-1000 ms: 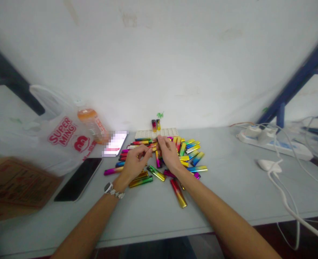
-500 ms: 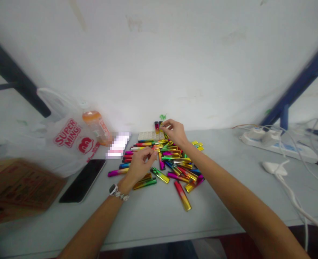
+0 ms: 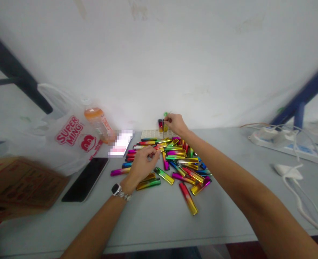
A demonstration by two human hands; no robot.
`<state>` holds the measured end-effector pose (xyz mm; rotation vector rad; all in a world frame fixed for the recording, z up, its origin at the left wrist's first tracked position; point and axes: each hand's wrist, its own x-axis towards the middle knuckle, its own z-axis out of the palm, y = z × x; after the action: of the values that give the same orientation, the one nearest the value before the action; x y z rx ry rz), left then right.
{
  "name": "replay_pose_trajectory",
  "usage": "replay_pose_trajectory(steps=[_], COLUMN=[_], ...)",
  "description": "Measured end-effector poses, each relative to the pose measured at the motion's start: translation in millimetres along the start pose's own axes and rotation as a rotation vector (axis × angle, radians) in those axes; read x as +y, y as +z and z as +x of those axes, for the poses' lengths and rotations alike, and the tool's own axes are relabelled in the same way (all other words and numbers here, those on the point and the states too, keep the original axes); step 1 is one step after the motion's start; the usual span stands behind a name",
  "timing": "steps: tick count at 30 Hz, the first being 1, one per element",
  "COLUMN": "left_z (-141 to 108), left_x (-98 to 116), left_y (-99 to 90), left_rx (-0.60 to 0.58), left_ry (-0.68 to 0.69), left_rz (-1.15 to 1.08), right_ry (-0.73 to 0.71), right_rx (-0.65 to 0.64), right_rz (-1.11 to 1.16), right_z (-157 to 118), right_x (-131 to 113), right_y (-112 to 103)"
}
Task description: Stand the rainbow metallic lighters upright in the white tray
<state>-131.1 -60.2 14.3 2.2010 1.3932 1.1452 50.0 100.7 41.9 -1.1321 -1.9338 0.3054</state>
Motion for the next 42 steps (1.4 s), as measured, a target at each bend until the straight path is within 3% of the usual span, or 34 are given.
replay_pose_trajectory(steps=[7, 13, 20, 24, 28, 31, 36, 42], left_z=[2, -1, 2, 5, 8, 7, 5, 0], left_x=[-8, -12, -10, -15, -16, -13, -9, 5], left_y=[0.0, -1.0, -1.1, -4.0, -9.6, -9.7, 1.6, 10.2], left_rx=[0.036, -0.027, -0.077, -0.115, -0.057, -0.001, 0.083, 0.244], left_ry=[-0.026, -0.079, -0.096, -0.018, 0.042, 0.002, -0.061, -0.058], left_rz=[0.222, 0.478, 0.613, 0.63, 0.461, 0.182, -0.282, -0.441], right_ry=[0.015, 0.062, 0.035, -0.017, -0.087, -0.114, -0.125, -0.03], right_rx=[0.034, -0.066, -0.025, 0.025, 0.087, 0.112, 0.011, 0.035], right_rz=[-0.267, -0.388, -0.323, -0.2, -0.014, 0.054, 0.109, 0.221], right_z=[-10, -29, -70, -89, -103, -113, -127, -137], right_x=[-2, -13, -44, -59, -70, -77, -86, -92], right_y=[2, 0, -4, -11, -15, -13, -5, -6])
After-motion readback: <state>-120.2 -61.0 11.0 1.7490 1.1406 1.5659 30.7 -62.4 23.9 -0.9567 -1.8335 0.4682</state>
